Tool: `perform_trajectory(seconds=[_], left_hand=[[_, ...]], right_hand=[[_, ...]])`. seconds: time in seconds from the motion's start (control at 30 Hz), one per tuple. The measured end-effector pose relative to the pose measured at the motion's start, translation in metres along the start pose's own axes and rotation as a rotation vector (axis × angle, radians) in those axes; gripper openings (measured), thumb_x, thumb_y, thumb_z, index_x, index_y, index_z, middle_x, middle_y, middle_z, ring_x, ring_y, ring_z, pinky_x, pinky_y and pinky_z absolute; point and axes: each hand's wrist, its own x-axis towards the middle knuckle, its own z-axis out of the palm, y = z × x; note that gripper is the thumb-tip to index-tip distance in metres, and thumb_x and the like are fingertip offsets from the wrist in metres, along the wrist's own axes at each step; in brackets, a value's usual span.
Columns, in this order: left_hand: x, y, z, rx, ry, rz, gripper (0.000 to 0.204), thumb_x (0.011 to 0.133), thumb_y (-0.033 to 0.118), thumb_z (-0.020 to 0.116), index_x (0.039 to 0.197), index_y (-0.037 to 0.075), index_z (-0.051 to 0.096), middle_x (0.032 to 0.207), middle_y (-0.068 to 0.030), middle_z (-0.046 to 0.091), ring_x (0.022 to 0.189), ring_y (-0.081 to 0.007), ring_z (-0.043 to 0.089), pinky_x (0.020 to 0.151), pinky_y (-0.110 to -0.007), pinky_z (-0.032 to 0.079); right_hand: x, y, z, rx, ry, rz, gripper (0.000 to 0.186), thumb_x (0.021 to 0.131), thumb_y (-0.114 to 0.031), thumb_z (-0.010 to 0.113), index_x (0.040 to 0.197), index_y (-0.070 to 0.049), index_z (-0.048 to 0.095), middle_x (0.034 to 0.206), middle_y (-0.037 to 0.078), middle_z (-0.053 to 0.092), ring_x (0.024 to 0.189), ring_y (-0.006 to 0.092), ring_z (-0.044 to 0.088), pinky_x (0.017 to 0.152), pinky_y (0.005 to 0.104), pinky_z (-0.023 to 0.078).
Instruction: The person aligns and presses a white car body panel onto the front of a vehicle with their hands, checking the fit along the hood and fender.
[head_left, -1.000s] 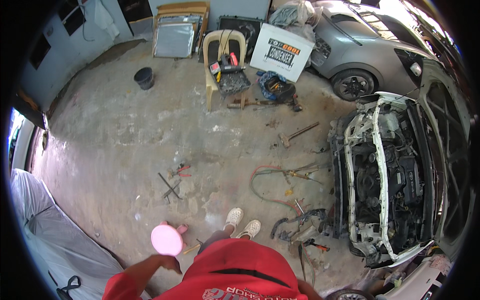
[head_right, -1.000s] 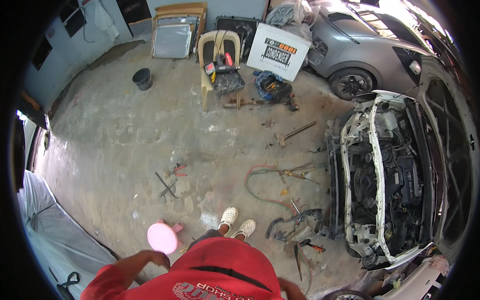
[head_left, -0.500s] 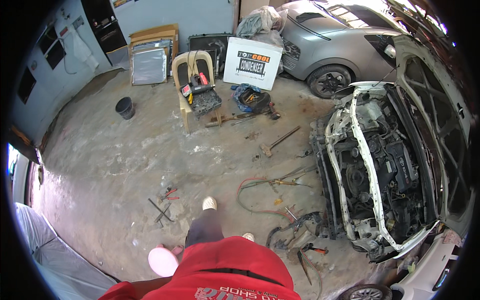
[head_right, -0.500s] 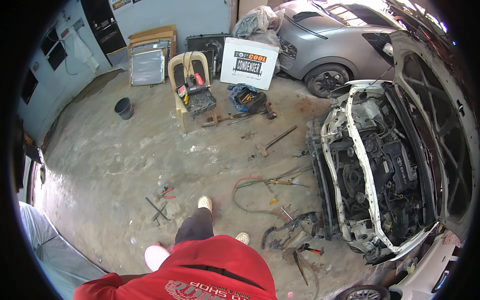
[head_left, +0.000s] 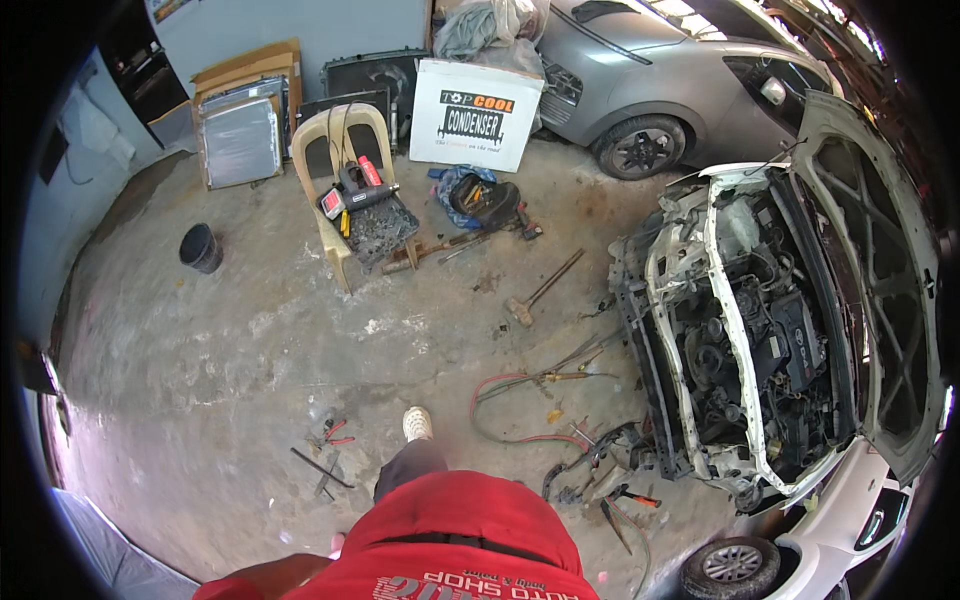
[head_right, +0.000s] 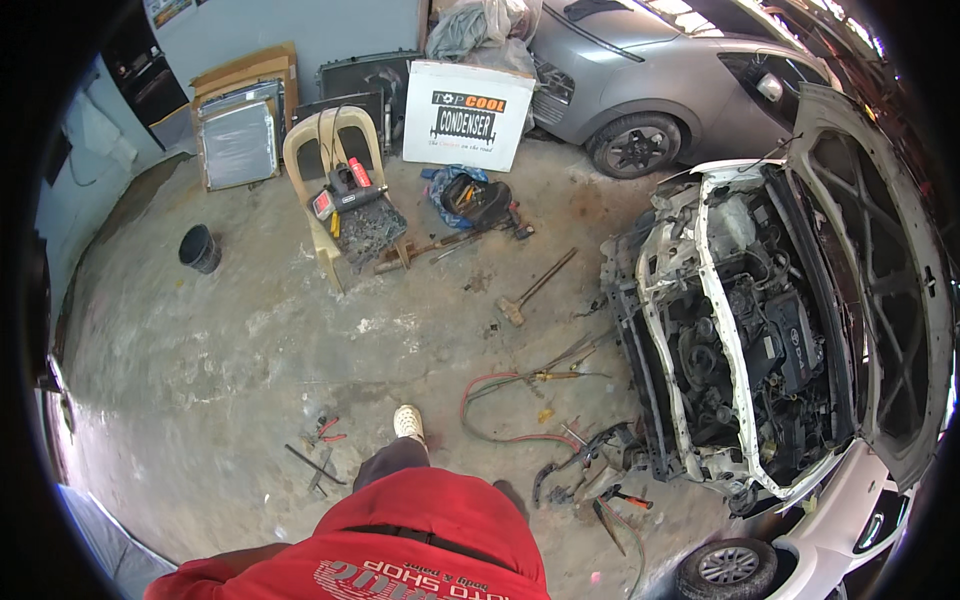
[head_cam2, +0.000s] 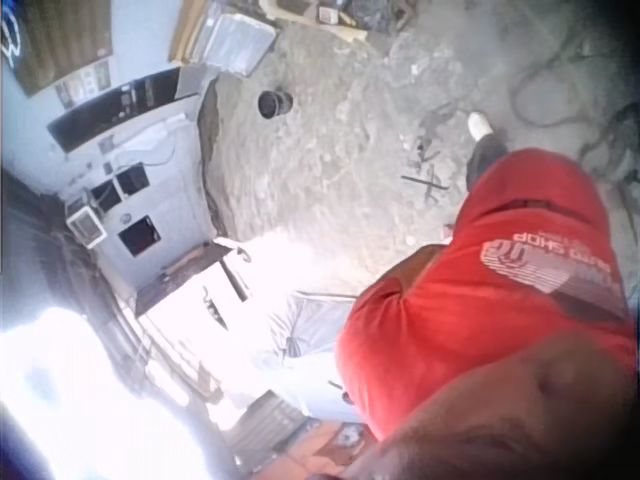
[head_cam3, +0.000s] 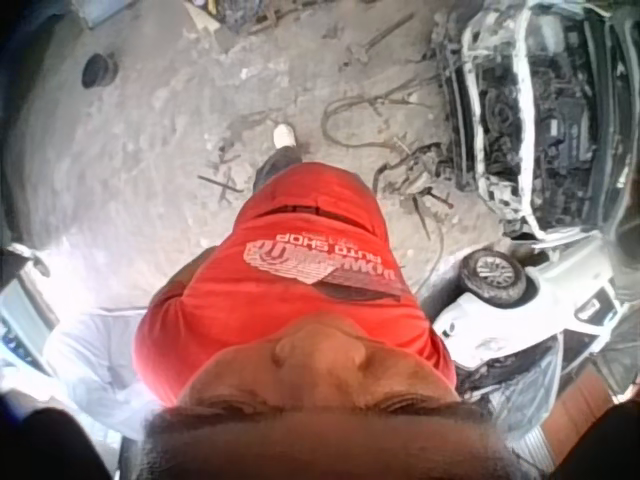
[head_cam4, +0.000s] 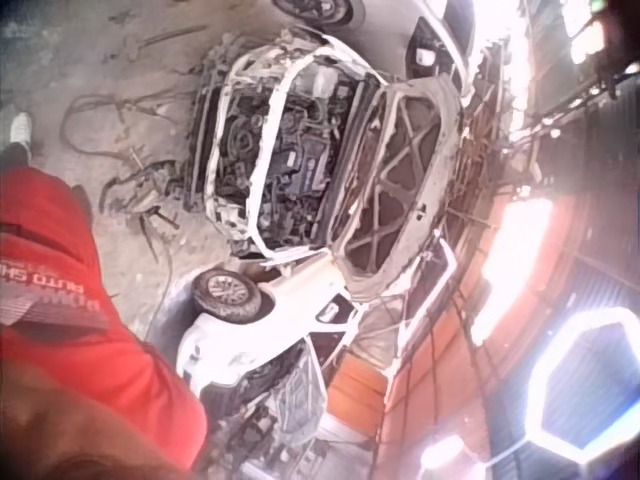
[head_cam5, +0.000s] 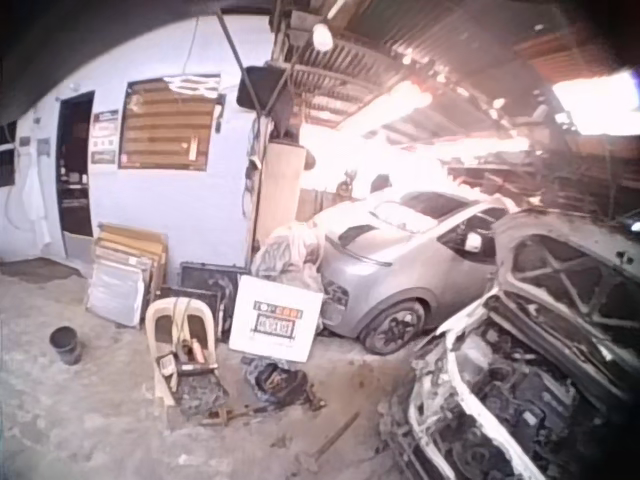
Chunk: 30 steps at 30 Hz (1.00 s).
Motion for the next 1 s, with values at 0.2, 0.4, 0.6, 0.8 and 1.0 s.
perform_trajectory(seconds=[0.2,0.4,0.6,0.8,1.0], left_hand=[[-0.036,-0.084,-0.108,0.378,-0.098,-0.023,0.067,0.085,0.06,0.075,0.125,0.006,0.076,0.125,-0.0199,0.074,0.115,-0.0311,0.07,0.095,-0.045,0.055],[-0.092,0.037,-0.258,0.151,0.131,0.001,0.057,0.087,0.057,0.075,0.125,0.014,0.078,0.123,-0.0164,0.076,0.114,-0.0313,0.071,0.098,-0.043,0.054],[-0.099,0.097,-0.339,-0.037,0.307,-0.091,0.061,0.083,0.061,0.072,0.125,0.017,0.078,0.125,-0.0161,0.076,0.113,-0.0343,0.072,0.1,-0.042,0.055],[-0.131,0.173,-0.411,-0.268,0.404,-0.059,0.053,0.085,0.049,0.074,0.122,0.012,0.078,0.116,-0.0154,0.078,0.106,-0.0284,0.075,0.096,-0.039,0.056],[-0.148,0.244,-0.525,-0.467,0.498,0.074,0.027,0.098,0.004,0.057,0.118,0.005,0.075,0.101,-0.013,0.078,0.088,-0.0189,0.077,0.082,-0.035,0.06]], right_hand=[[-0.001,-0.069,-0.062,0.077,0.105,0.022,0.06,0.089,-0.05,0.073,0.133,-0.01,0.071,0.131,0.021,0.071,0.119,0.0364,0.069,0.105,0.0448,0.052],[0.066,-0.142,-0.074,0.102,-0.001,-0.054,0.059,0.089,-0.05,0.073,0.132,-0.01,0.072,0.13,0.021,0.072,0.118,0.0362,0.07,0.104,0.0446,0.052],[0.186,-0.219,-0.065,0.009,-0.469,-0.314,0.058,0.089,-0.05,0.073,0.131,-0.01,0.073,0.128,0.022,0.072,0.117,0.036,0.07,0.104,0.0444,0.053],[0.336,-0.245,-0.185,-0.309,-0.512,-0.572,0.053,0.089,-0.048,0.073,0.126,-0.01,0.075,0.123,0.022,0.074,0.113,0.037,0.072,0.1,0.0453,0.054],[0.367,-0.353,-0.356,-0.158,0.097,-0.291,0.031,0.096,-0.029,0.071,0.119,-0.009,0.076,0.11,0.019,0.077,0.101,0.037,0.075,0.089,0.0432,0.058]])
